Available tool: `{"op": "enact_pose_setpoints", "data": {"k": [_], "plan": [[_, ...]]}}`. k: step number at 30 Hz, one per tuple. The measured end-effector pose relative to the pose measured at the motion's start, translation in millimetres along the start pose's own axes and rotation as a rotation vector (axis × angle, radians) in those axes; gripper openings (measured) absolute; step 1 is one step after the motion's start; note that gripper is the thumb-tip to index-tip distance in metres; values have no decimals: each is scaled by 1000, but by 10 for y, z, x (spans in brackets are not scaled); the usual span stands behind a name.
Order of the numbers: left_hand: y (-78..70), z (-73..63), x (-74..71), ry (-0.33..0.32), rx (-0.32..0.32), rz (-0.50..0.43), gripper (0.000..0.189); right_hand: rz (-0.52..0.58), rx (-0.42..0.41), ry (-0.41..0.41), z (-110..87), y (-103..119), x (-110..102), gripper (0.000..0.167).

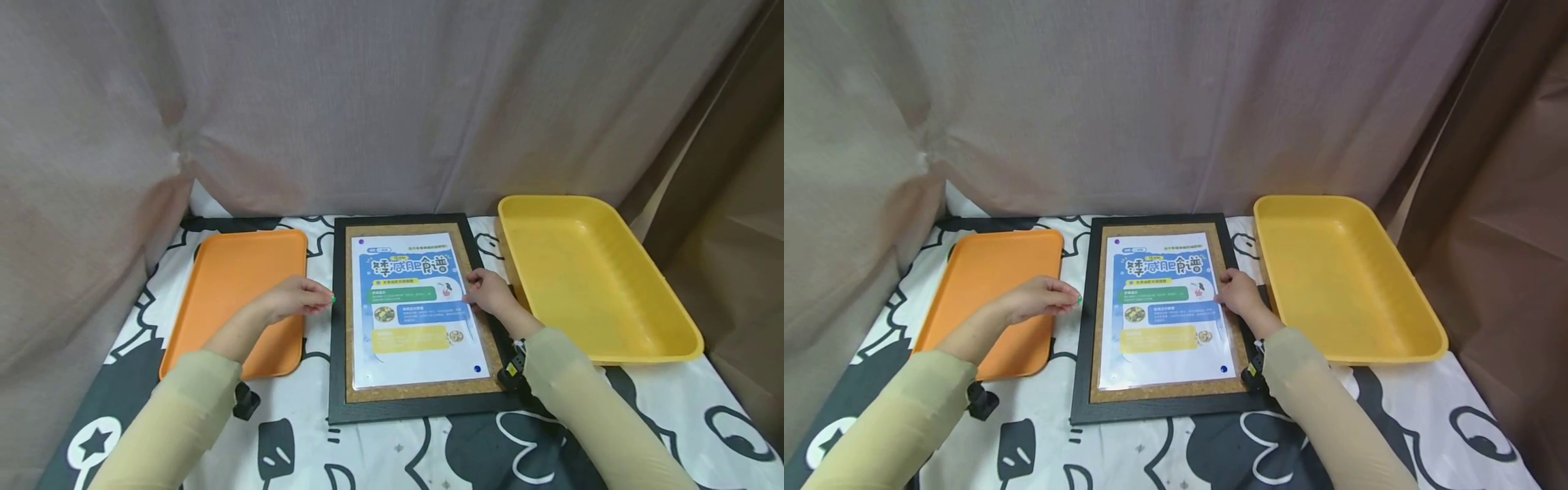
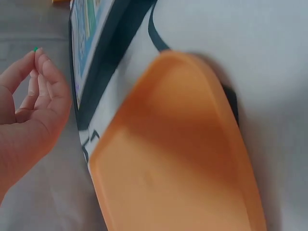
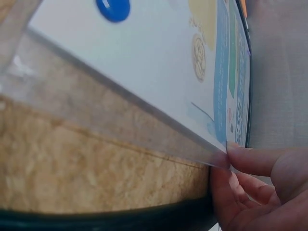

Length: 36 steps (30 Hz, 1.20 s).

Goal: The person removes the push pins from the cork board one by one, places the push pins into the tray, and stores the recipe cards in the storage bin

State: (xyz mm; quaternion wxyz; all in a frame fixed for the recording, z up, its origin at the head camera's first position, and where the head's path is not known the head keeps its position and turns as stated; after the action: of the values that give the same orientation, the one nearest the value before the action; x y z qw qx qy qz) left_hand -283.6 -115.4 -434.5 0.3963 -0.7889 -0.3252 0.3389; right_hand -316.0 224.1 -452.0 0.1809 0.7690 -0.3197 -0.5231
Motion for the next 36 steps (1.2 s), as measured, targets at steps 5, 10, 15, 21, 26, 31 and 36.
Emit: {"op": "enact_pose_setpoints", "data": {"k": [5, 10, 15, 21, 26, 31, 36], "plan": [[89, -21, -181, -48, -16, -68, 35, -6, 2, 4, 30, -18, 14, 48], [159, -15, -370, -127, -28, -137, 38, -8, 5, 12, 21, -39, -4, 49], [238, -24, -540, -205, -54, -164, 40, -9, -3, 8, -12, -26, -21, 48], [339, -74, -726, -284, -63, -172, 41, -2, -14, 16, -2, 2, 17, 49], [401, -93, -839, -389, -84, -195, 43, -16, -8, 15, 2, -52, -5, 49], [457, -126, -945, -495, -80, -213, 43, -9, -13, 15, 19, -71, 1, 49], [558, -184, -1088, -582, -88, -211, 40, 0, -37, 13, 27, -10, 36, 49]]}}
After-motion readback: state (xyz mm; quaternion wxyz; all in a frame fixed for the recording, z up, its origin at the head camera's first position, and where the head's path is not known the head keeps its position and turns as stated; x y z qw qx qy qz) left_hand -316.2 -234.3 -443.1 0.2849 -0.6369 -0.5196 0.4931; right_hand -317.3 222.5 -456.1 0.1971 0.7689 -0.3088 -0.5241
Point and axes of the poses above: each hand's wrist, its own z-axis towards the middle knuckle, its own x-axis out of the palm, y = z × x, the point moved 9 cm from there along z, towards the middle knuckle, and after that the axes turned 2 degrees about y, right-handed, at the moved point
